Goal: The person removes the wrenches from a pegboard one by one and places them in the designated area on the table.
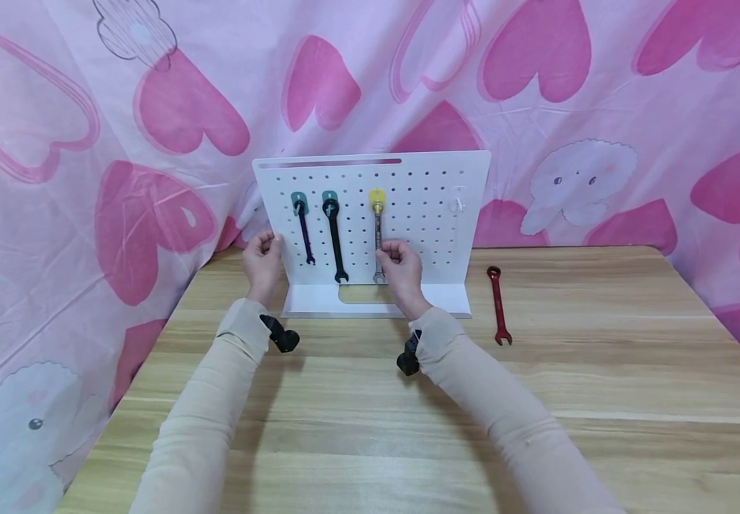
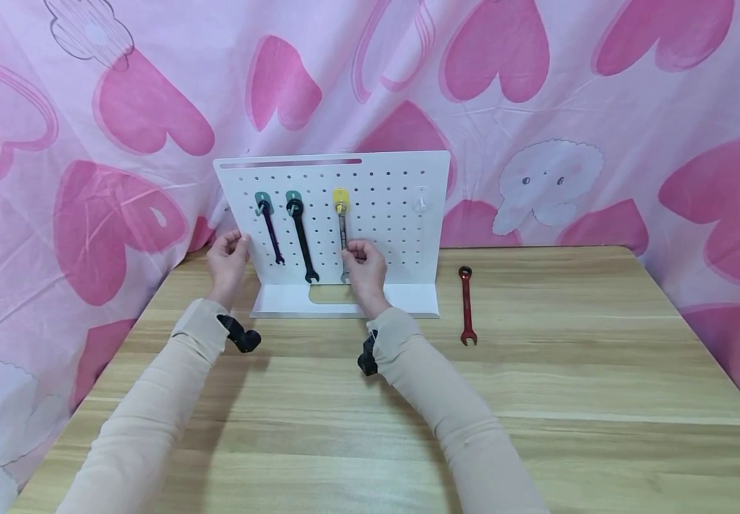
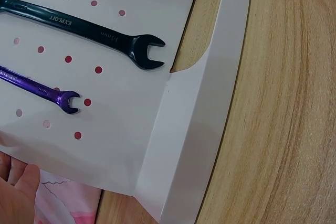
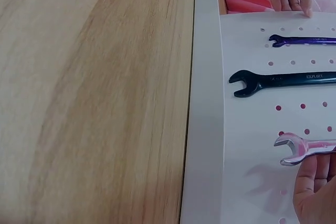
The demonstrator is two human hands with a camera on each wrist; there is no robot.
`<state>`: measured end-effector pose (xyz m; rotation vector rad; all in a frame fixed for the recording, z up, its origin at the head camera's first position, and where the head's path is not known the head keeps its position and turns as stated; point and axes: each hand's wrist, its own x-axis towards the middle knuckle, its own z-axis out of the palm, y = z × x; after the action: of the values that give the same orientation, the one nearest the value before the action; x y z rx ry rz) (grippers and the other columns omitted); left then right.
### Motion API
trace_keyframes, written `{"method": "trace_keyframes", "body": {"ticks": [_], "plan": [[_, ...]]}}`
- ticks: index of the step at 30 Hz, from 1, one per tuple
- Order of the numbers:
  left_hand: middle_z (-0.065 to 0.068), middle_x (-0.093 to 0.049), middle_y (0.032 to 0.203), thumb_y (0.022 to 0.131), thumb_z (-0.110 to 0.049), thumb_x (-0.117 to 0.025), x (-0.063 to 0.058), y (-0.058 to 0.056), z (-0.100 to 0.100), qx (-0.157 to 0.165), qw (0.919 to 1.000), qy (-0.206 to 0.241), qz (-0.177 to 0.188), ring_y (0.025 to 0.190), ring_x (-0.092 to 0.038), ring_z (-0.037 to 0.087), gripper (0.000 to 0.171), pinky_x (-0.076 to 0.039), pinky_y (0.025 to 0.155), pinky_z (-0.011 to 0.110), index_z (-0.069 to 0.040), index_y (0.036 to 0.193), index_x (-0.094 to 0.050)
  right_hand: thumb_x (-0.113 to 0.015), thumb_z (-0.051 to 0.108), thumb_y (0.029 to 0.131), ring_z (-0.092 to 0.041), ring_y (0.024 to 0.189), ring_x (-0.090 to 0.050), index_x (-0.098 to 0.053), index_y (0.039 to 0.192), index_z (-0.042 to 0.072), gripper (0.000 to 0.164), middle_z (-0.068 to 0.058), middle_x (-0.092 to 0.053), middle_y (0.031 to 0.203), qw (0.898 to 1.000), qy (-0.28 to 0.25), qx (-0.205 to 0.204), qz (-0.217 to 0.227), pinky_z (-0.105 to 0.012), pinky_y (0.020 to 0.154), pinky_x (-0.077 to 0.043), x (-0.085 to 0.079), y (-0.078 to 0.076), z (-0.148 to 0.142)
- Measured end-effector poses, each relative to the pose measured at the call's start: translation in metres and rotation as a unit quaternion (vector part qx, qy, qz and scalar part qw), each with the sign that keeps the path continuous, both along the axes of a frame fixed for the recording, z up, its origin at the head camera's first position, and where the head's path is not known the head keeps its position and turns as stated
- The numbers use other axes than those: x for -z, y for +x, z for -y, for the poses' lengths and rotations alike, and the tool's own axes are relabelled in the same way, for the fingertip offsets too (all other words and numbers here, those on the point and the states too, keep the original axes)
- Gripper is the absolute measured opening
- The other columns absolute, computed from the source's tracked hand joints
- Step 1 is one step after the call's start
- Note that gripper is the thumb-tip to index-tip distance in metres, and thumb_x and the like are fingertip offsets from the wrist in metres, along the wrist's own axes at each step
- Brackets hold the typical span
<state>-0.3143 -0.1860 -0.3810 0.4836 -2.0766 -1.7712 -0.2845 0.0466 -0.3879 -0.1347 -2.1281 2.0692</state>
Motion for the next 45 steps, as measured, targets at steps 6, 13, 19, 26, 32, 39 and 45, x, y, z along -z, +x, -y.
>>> {"method": "trace_keyframes", "body": {"ticks": [6,13,19,26,32,39,45], "plan": [[-0.001,-0.055,0.106,0.095,-0.031,-0.055,-0.001,0.000,-0.001,0.002,1.0000,0.004,0.009,0.099,-0.048,0.013,0.029,-0.045,0.091,0.026,-0.016,0.118,-0.060,-0.062,0.013,0.090,-0.013,0.086,-0.053,-0.061,0.102,0.008,0.013,-0.001,-0.057,0.094,1.000,0.006,-0.009,-0.006,-0.024,0.073,-0.048,0.001,0.003,-0.004],[0.000,-0.055,0.106,0.095,-0.030,-0.055,-0.002,0.001,-0.001,0.007,0.9999,0.006,0.005,0.097,-0.048,0.013,0.029,-0.046,0.089,0.025,-0.014,0.118,-0.059,-0.063,0.013,0.090,-0.014,0.085,-0.053,-0.062,0.102,0.009,0.013,-0.001,-0.057,0.094,1.000,0.003,-0.020,-0.005,-0.023,0.071,-0.047,0.000,0.007,-0.009],[0.000,-0.055,0.107,0.095,-0.031,-0.054,0.000,0.000,0.000,0.009,0.9999,0.001,0.010,0.098,-0.050,0.013,0.029,-0.047,0.090,0.026,-0.015,0.119,-0.059,-0.064,0.011,0.089,-0.013,0.081,-0.051,-0.062,0.100,0.008,0.012,-0.001,-0.057,0.092,0.999,0.002,-0.030,-0.013,-0.022,0.067,-0.046,0.001,0.008,-0.013],[0.000,-0.055,0.106,0.095,-0.031,-0.053,0.000,0.000,0.000,0.008,1.0000,0.001,0.006,0.098,-0.049,0.012,0.030,-0.046,0.089,0.026,-0.014,0.119,-0.060,-0.064,0.011,0.089,-0.012,0.080,-0.052,-0.062,0.099,0.009,0.010,-0.001,-0.057,0.090,0.999,0.004,-0.041,-0.009,-0.021,0.067,-0.049,0.002,0.011,-0.016],[0.000,-0.055,0.108,0.095,-0.031,-0.054,0.001,0.000,0.000,0.006,1.0000,0.002,0.006,0.098,-0.048,0.012,0.030,-0.046,0.090,0.026,-0.015,0.119,-0.060,-0.063,0.011,0.089,-0.012,0.080,-0.053,-0.062,0.100,0.007,0.012,-0.001,-0.056,0.089,0.999,0.000,-0.053,-0.005,-0.021,0.069,-0.052,0.001,0.014,-0.018],[0.000,-0.054,0.106,0.095,-0.030,-0.055,0.001,0.000,0.000,0.007,0.9999,0.008,0.006,0.098,-0.048,0.012,0.030,-0.046,0.090,0.025,-0.014,0.119,-0.060,-0.063,0.012,0.090,-0.012,0.083,-0.054,-0.061,0.102,0.007,0.013,-0.001,-0.055,0.089,0.998,-0.004,-0.068,0.014,-0.026,0.076,-0.054,-0.002,0.019,-0.021],[0.000,-0.054,0.107,0.095,-0.030,-0.054,0.000,0.000,0.000,0.006,0.9999,0.006,0.010,0.099,-0.047,0.013,0.030,-0.045,0.091,0.026,-0.014,0.120,-0.059,-0.061,0.011,0.091,-0.012,0.080,-0.054,-0.061,0.101,0.005,0.012,-0.001,-0.055,0.087,0.996,-0.012,-0.083,0.028,-0.025,0.074,-0.055,-0.006,0.023,-0.024]]}}
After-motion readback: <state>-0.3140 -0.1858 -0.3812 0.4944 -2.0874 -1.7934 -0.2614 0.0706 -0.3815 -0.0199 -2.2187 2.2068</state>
